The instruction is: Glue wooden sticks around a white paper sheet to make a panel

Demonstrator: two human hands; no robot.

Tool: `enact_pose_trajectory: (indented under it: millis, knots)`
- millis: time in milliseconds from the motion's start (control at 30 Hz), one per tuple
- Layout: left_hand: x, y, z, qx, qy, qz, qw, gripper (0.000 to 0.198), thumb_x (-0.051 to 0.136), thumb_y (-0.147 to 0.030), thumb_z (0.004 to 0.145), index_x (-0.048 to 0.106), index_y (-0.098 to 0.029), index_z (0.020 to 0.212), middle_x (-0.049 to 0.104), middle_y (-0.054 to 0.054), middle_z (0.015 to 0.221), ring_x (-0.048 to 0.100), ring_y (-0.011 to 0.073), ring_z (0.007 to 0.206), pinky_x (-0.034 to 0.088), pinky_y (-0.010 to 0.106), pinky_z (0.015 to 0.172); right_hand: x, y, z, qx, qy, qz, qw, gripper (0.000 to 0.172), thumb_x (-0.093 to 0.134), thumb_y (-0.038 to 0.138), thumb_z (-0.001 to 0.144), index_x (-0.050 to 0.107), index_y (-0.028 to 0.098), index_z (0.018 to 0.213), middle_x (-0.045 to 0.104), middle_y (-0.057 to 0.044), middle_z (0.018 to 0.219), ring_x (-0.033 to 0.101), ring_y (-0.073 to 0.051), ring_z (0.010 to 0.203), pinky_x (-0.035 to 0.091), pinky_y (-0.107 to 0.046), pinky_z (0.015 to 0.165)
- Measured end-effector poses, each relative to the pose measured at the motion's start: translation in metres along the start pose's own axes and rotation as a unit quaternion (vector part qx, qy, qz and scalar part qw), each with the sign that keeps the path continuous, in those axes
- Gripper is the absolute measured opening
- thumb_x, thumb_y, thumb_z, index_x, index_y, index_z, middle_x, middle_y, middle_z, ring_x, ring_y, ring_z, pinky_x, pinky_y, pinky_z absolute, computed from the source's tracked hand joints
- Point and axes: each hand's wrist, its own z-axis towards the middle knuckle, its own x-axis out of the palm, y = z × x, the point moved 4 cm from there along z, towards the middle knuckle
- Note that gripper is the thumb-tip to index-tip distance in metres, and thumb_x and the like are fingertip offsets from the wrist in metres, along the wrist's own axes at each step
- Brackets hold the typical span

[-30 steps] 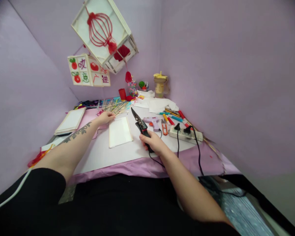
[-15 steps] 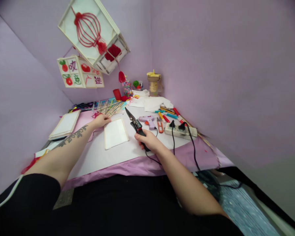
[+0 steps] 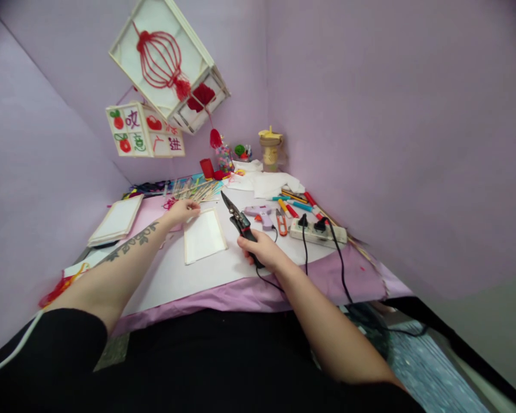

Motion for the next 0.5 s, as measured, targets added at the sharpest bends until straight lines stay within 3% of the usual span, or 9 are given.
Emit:
enact_pose_trajectory:
  millis: [100,233,500]
  knots:
    - [0.009,-0.015,0.012,0.003,-0.013,0.016,1.000,0.033,0.058,-0.032,0.072,0.070,-0.015,0.097,0.071,0.007,0.092,0.061,0.0194,0.078,0.045,0.026,0.070,-0.001,0.000,0.000,-0.004,0.000,-0.003,1.000,0.035,0.065,0.050,0.075,0.049,0.019,0.080,0.054,0.005,0.057,0.047,-0.009,0.041,0.035,-0.021,0.039]
    - [0.024,-0.030,0.028,0.016,0.001,0.040,0.999,0.027,0.059,-0.031,0.072,0.074,-0.017,0.089,0.073,0.006,0.089,0.064,0.0209,0.082,0.046,0.027,0.077,0.000,0.002,0.001,-0.010,0.006,-0.008,1.000,0.037,0.065,0.050,0.075,0.048,0.018,0.080,0.053,0.005,0.057,0.047,-0.008,0.041,0.036,-0.021,0.040]
    - [0.031,-0.026,0.038,0.008,0.023,0.058,0.998,0.027,0.057,-0.024,0.073,0.075,-0.019,0.093,0.074,0.004,0.092,0.066,0.0196,0.086,0.048,0.025,0.078,0.000,0.002,0.000,-0.018,0.016,-0.004,1.000,0.036,0.065,0.049,0.076,0.049,0.018,0.081,0.053,0.005,0.058,0.047,-0.008,0.042,0.037,-0.021,0.040]
